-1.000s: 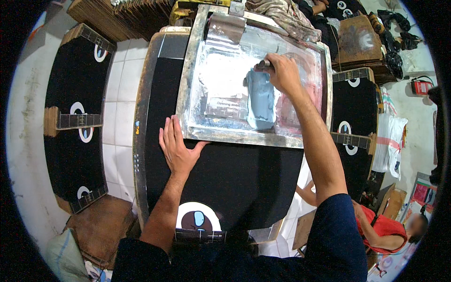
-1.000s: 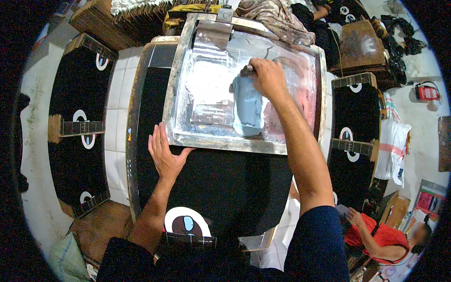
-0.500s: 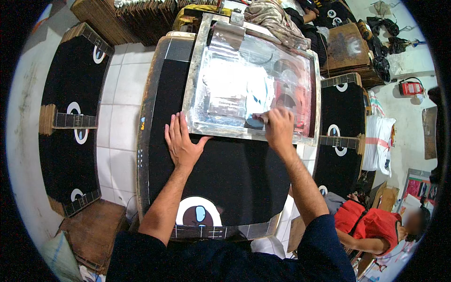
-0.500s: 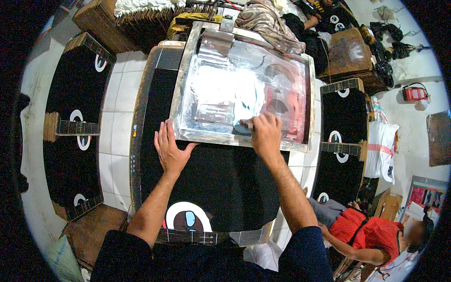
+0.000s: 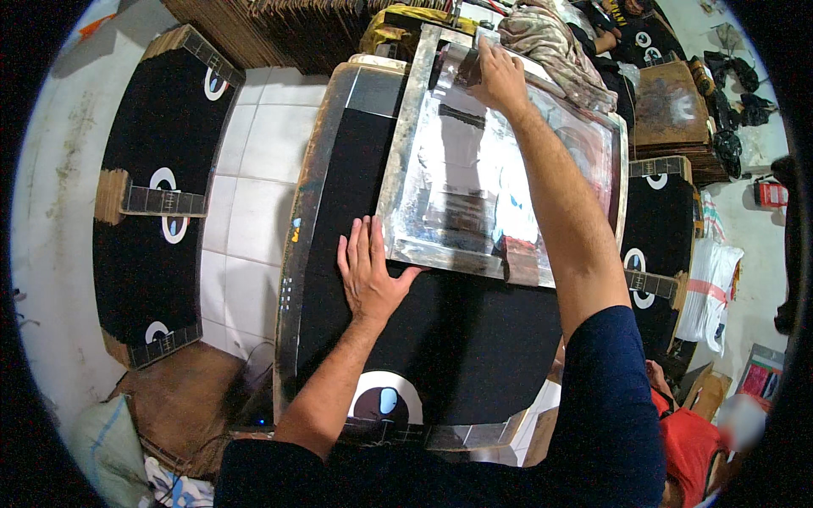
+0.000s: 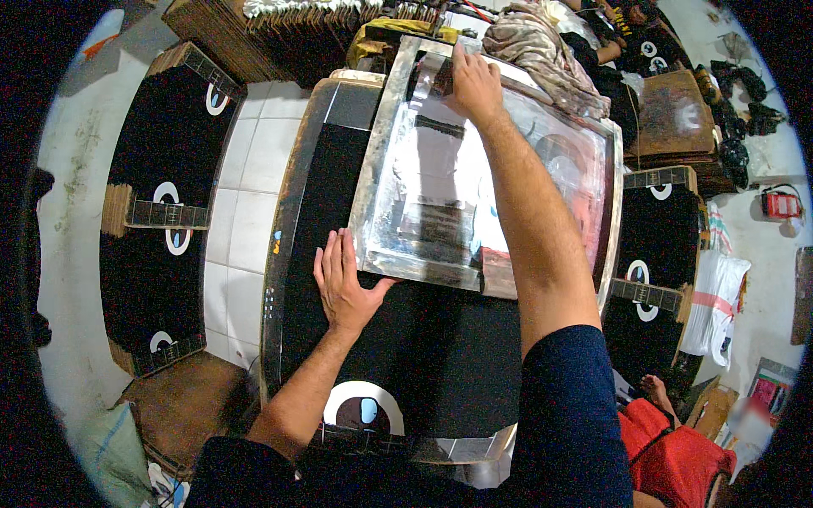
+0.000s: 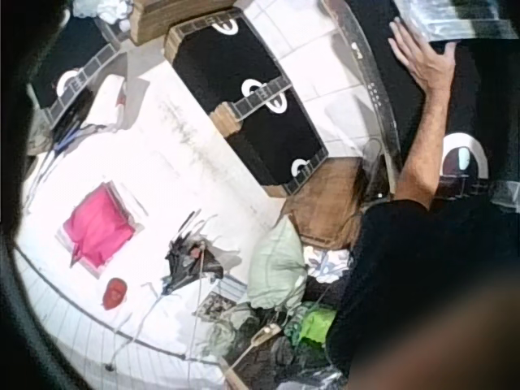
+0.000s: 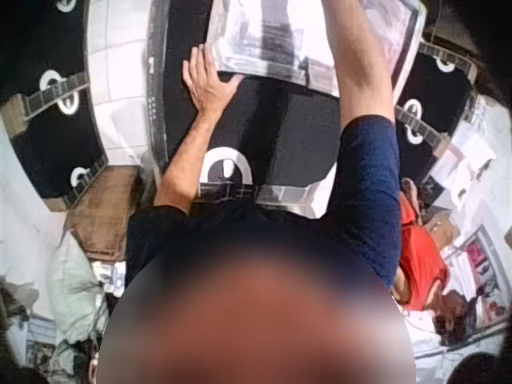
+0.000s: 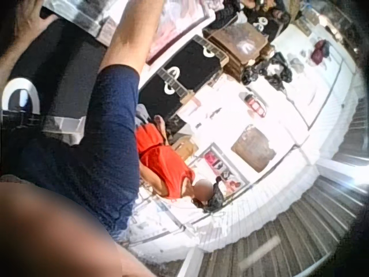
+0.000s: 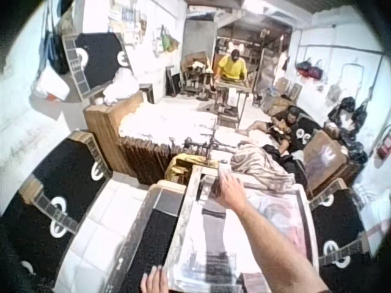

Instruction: The person repeatedly places a screen printing frame over a black t-shirt, uses a squeegee to pull ink across the screen, then lifts the frame to reveal the printed design. This cycle is repeated multiple times on the same shirt.

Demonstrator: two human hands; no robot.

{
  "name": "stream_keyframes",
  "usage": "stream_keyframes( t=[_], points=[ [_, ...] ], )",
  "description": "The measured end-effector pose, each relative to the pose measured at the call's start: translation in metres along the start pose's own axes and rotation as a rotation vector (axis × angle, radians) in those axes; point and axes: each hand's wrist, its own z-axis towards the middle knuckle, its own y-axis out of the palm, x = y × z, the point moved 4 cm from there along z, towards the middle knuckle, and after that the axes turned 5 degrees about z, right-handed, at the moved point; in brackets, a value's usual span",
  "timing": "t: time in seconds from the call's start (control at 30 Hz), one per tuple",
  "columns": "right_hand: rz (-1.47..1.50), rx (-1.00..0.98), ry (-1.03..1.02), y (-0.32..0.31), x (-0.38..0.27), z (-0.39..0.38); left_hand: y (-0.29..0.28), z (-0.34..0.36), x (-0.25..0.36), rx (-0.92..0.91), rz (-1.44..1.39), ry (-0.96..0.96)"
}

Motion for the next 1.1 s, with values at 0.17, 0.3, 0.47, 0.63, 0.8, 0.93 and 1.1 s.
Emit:
stream_keyframes(
  t=[0.17, 0.3, 0.47, 0.63, 0.8, 0.93, 1.1],
  points=[
    [0.102, -0.077, 0.049, -0.037, -0.024, -0.003, -0.002, -0.001, 0.0, 0.011, -0.015, 0.011],
    [0.204, 0.077, 0.058, -0.05, -0.031, -0.044, -0.003, 0.001, -0.001, -0.003, -0.041, -0.003],
    [0.157, 0.159, 0.019, -0.041, -0.056, -0.097, -0.003, 0.0, -0.002, 0.004, -0.06, 0.006],
    [0.139, -0.069, 0.12, -0.058, -0.097, -0.166, -0.001, 0.0, -0.003, -0.016, -0.067, -0.004],
    [0.221, -0.073, 0.116, -0.056, -0.065, -0.122, -0.003, 0.001, -0.002, -0.008, -0.068, -0.003],
    [0.143, 0.193, 0.022, -0.044, -0.061, -0.098, -0.002, 0.001, -0.003, 0.002, -0.066, 0.001],
    [0.119, 0.113, 0.079, -0.052, -0.089, -0.157, 0.001, -0.002, -0.004, -0.013, -0.062, -0.002]
  ],
)
